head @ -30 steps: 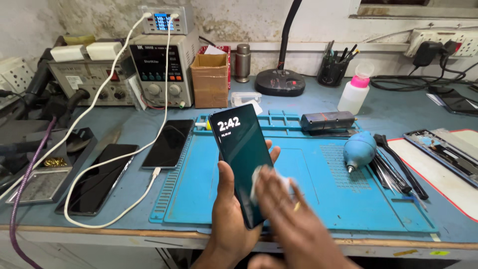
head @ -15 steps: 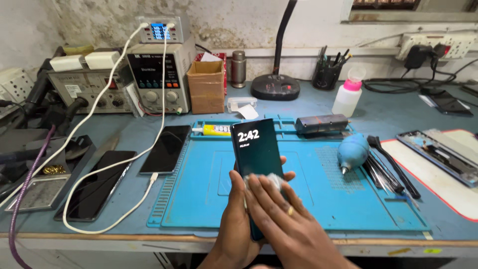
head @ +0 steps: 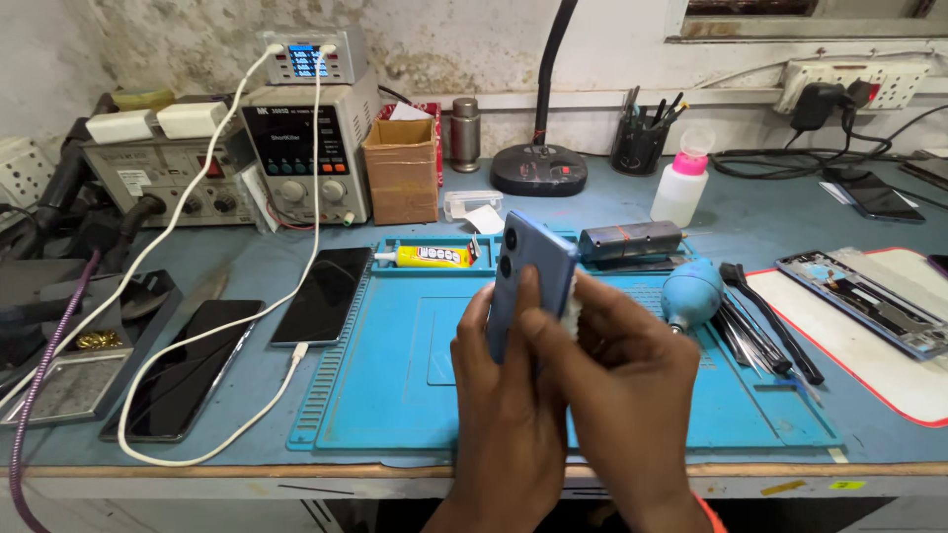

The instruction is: The person applies adhesive from a yellow tube around the edge of a disassembled smartphone frame, then aligns the blue back cover onto the phone and presses it into place. They wipe the screen with a tissue, apply liquid from a spray bottle, and wrap rubber bands around the phone to hold the cover while the adhesive sets.

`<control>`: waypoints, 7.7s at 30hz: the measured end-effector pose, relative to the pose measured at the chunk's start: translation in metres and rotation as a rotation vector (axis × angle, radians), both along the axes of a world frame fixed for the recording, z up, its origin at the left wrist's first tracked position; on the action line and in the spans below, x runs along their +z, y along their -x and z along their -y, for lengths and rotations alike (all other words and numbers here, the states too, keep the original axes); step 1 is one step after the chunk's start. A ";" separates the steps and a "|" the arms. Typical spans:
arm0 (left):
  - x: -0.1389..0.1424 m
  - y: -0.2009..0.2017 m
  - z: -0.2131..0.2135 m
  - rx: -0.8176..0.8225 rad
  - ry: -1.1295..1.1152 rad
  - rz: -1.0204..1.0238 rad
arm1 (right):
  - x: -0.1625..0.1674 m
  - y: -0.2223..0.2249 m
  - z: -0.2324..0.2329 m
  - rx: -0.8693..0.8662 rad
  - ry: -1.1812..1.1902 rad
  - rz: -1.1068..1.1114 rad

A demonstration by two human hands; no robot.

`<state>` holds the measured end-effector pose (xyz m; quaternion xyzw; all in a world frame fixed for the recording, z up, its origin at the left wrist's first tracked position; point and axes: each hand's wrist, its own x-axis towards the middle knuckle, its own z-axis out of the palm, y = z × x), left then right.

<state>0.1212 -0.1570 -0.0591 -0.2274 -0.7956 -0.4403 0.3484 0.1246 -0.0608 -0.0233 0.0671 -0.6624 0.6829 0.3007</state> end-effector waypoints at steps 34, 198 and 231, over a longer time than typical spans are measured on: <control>-0.003 0.037 0.026 -1.058 -0.904 0.875 | 0.009 0.030 -0.041 0.020 -0.933 -0.528; -0.003 0.042 0.026 -0.774 -1.498 0.828 | -0.006 0.003 -0.029 0.553 -0.850 -0.315; -0.002 0.042 0.016 -0.792 -1.174 0.697 | 0.038 0.045 -0.007 0.195 -0.562 -0.022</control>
